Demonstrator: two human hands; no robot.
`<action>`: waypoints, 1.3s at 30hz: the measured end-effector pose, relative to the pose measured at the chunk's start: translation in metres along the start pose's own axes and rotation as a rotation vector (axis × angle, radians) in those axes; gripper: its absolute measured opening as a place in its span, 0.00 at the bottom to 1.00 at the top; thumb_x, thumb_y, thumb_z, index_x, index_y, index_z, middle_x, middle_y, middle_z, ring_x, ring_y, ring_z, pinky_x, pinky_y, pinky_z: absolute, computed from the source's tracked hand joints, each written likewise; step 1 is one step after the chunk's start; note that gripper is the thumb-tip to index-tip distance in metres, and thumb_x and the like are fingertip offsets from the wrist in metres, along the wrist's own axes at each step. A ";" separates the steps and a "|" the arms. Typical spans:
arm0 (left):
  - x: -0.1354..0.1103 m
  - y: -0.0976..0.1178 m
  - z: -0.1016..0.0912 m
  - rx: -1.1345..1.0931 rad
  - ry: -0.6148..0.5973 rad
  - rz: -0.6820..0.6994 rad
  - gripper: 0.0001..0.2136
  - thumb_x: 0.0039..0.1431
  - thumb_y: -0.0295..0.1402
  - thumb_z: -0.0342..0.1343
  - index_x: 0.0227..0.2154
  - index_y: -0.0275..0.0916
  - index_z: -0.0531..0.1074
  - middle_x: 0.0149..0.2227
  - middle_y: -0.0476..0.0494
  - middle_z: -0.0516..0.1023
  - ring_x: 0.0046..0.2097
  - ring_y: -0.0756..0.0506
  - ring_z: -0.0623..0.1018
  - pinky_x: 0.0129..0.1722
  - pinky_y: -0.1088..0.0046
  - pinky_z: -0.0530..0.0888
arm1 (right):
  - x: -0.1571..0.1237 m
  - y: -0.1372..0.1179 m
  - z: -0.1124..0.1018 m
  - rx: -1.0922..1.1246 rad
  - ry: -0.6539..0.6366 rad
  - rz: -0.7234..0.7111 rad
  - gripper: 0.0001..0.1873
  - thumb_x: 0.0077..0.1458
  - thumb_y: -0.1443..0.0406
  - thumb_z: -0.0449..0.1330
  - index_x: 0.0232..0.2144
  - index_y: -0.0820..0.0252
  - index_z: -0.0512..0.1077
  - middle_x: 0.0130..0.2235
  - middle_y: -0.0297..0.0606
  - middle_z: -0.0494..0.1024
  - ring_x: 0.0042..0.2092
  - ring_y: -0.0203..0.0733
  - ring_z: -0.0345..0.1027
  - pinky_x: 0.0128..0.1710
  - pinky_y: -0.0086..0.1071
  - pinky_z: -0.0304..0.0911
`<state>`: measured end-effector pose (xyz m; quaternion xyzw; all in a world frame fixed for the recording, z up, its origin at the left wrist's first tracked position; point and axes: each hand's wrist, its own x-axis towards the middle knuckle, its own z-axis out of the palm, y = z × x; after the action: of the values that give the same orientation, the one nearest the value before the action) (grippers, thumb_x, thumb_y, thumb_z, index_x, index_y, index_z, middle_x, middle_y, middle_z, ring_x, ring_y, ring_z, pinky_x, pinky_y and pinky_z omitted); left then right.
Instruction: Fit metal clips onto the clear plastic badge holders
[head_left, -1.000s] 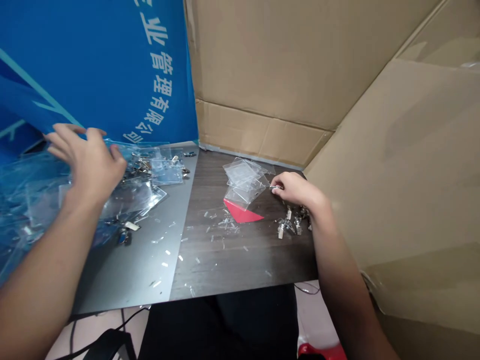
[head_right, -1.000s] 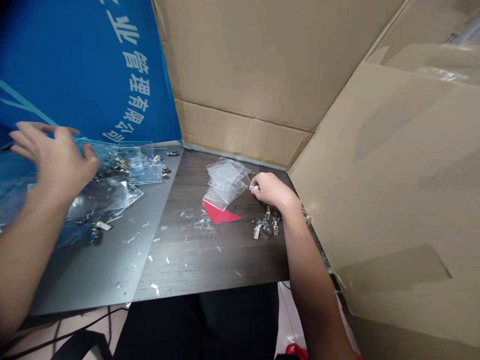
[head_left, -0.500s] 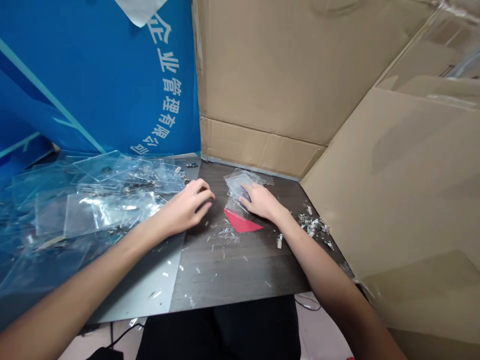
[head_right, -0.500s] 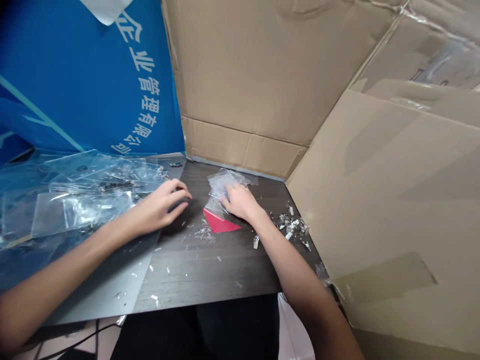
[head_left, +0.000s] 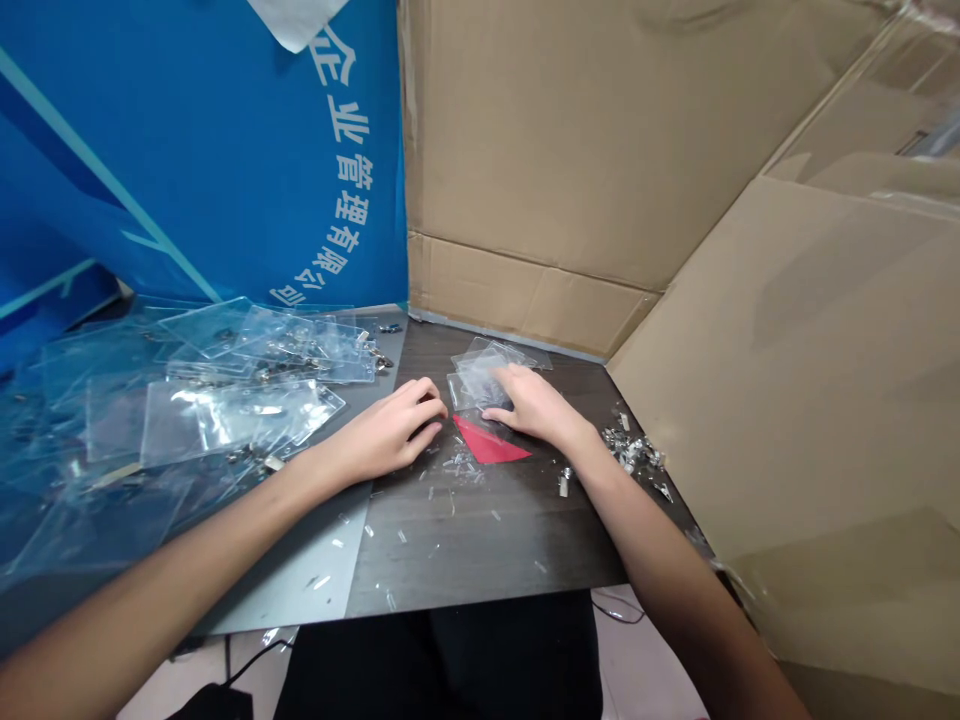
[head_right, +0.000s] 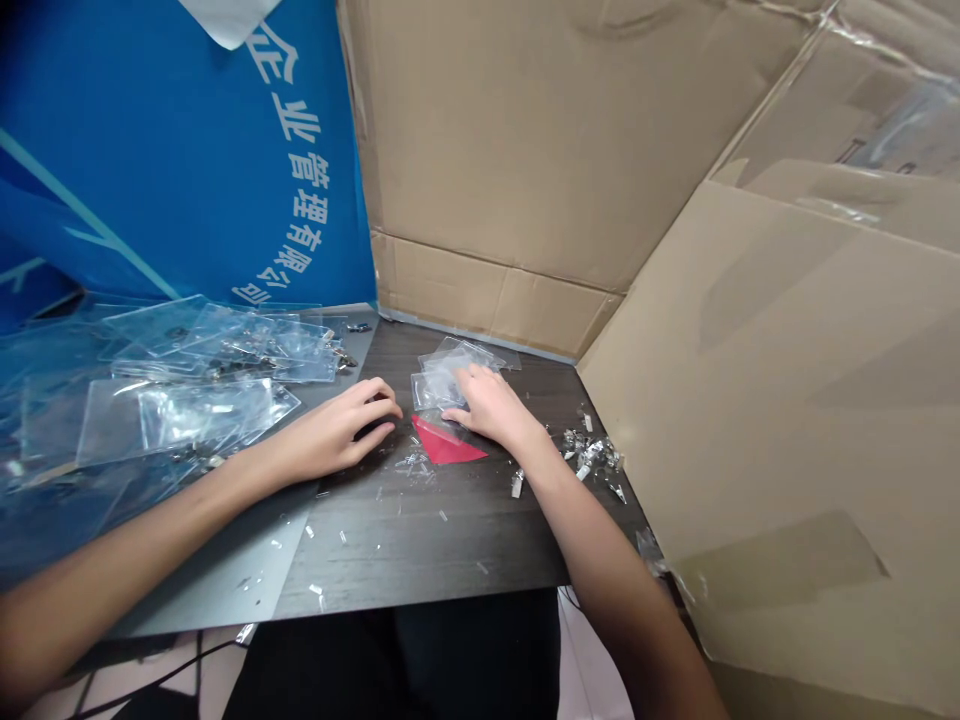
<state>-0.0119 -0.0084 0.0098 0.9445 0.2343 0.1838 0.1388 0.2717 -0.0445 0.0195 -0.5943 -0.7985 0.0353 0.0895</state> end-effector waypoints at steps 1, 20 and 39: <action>0.000 0.001 0.001 0.000 0.000 -0.001 0.14 0.78 0.38 0.46 0.47 0.39 0.77 0.51 0.34 0.76 0.51 0.37 0.79 0.54 0.55 0.78 | -0.001 0.002 -0.001 0.006 0.002 0.010 0.26 0.67 0.57 0.74 0.62 0.63 0.79 0.56 0.54 0.83 0.58 0.55 0.77 0.60 0.42 0.67; 0.005 0.020 0.025 -0.659 0.272 -0.487 0.38 0.68 0.54 0.62 0.71 0.40 0.56 0.65 0.26 0.72 0.60 0.34 0.80 0.52 0.53 0.83 | -0.019 -0.052 0.009 0.620 0.427 -0.035 0.15 0.72 0.61 0.57 0.35 0.57 0.82 0.30 0.34 0.74 0.30 0.40 0.64 0.37 0.34 0.61; 0.008 0.027 0.008 -0.945 0.317 -0.480 0.16 0.59 0.34 0.62 0.49 0.37 0.74 0.33 0.51 0.68 0.33 0.48 0.70 0.32 0.71 0.70 | -0.013 -0.051 0.022 1.602 0.033 0.098 0.35 0.43 0.72 0.61 0.55 0.56 0.83 0.43 0.38 0.78 0.39 0.39 0.66 0.43 0.34 0.70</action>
<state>0.0084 -0.0282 0.0147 0.6603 0.3530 0.3720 0.5487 0.2232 -0.0707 0.0054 -0.3844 -0.5020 0.5929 0.4988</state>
